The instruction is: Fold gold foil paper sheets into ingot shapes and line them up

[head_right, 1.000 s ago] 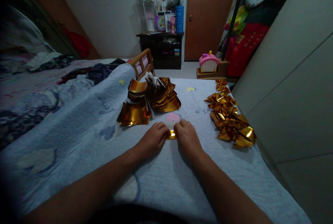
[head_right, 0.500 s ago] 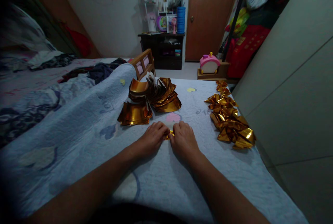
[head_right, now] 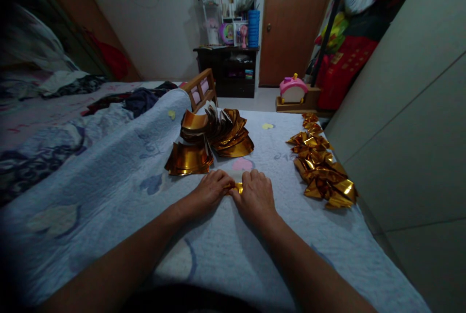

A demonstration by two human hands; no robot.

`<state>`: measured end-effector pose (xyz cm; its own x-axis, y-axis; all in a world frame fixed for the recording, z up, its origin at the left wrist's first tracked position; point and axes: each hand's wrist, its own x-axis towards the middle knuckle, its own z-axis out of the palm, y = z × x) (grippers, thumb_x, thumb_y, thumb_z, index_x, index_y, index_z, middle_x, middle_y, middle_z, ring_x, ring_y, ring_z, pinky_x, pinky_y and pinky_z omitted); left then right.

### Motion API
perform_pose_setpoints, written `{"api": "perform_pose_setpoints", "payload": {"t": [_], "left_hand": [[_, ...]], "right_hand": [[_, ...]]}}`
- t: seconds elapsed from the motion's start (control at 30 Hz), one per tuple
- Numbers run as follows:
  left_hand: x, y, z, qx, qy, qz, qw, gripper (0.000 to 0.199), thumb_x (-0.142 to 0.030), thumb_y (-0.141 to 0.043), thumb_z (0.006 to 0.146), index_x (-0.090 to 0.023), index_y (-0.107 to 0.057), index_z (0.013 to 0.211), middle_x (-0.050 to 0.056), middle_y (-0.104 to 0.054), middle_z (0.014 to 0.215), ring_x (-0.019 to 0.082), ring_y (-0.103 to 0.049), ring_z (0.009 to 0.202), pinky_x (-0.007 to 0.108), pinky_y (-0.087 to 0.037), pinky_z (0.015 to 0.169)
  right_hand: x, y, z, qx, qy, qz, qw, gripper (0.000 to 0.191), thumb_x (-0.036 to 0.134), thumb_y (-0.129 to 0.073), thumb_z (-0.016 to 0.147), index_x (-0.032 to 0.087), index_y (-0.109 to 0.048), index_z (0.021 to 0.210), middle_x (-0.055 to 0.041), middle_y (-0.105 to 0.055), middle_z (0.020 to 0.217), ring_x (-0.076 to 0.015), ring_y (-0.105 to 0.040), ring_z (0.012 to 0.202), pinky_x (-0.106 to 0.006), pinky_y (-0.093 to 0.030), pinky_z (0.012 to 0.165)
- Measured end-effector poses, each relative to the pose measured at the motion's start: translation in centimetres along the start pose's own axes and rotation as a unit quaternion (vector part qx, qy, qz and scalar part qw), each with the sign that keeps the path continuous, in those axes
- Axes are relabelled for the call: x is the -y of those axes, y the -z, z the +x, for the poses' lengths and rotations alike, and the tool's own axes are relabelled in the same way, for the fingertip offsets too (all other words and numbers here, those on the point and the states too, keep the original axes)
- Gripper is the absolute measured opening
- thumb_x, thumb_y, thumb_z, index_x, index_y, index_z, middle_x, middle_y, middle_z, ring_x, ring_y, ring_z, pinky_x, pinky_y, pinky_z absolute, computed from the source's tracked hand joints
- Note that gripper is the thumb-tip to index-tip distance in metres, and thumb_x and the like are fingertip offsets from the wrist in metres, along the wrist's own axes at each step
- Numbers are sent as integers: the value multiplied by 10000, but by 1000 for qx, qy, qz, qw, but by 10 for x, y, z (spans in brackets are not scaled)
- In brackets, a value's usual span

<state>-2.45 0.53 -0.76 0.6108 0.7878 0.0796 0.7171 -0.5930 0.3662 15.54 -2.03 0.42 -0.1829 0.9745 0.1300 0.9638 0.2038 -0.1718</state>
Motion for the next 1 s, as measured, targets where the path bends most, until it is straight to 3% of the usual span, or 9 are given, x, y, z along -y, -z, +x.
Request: {"api": "perform_pose_setpoints", "payload": {"t": [0.23,0.63,0.83,1.0], "left_hand": [[0,1,0,3,3,-15,1000,200,-256,-469,1014,-251,-612,1154,50,-579,1117,219,-503,1010,364,-420,907],[-2,5,1,14,16,-21,1000,185,-246,-460,1014,-249,-617,1113,39,-584,1112,208,-496,1002,350,-415,901],[-4,9,-1,12,9,-38,999,214,-176,-461,986,-239,-620,1114,50,-590,1121,215,-496,1023,367,-411,922],[-2,6,0,-7,-6,-30,1000,189,-240,-478,993,-230,-636,1097,57,-594,1100,227,-505,1008,374,-415,906]], "right_hand": [[-18,4,-4,5,-25,5,1000,321,469,-647,887,185,-582,1024,-109,-599,1016,-284,-548,940,-366,-353,764],[-72,2,-9,28,-51,41,997,424,405,-667,834,206,-534,1183,-105,-600,1063,-298,-567,986,-346,-346,731],[-78,6,-5,4,-22,101,995,252,242,-594,808,206,-532,1050,-98,-602,1034,-271,-555,946,-360,-389,775],[-55,13,1,-62,64,193,977,120,107,-519,806,191,-559,881,-80,-596,935,-231,-540,922,-345,-422,846]]}}
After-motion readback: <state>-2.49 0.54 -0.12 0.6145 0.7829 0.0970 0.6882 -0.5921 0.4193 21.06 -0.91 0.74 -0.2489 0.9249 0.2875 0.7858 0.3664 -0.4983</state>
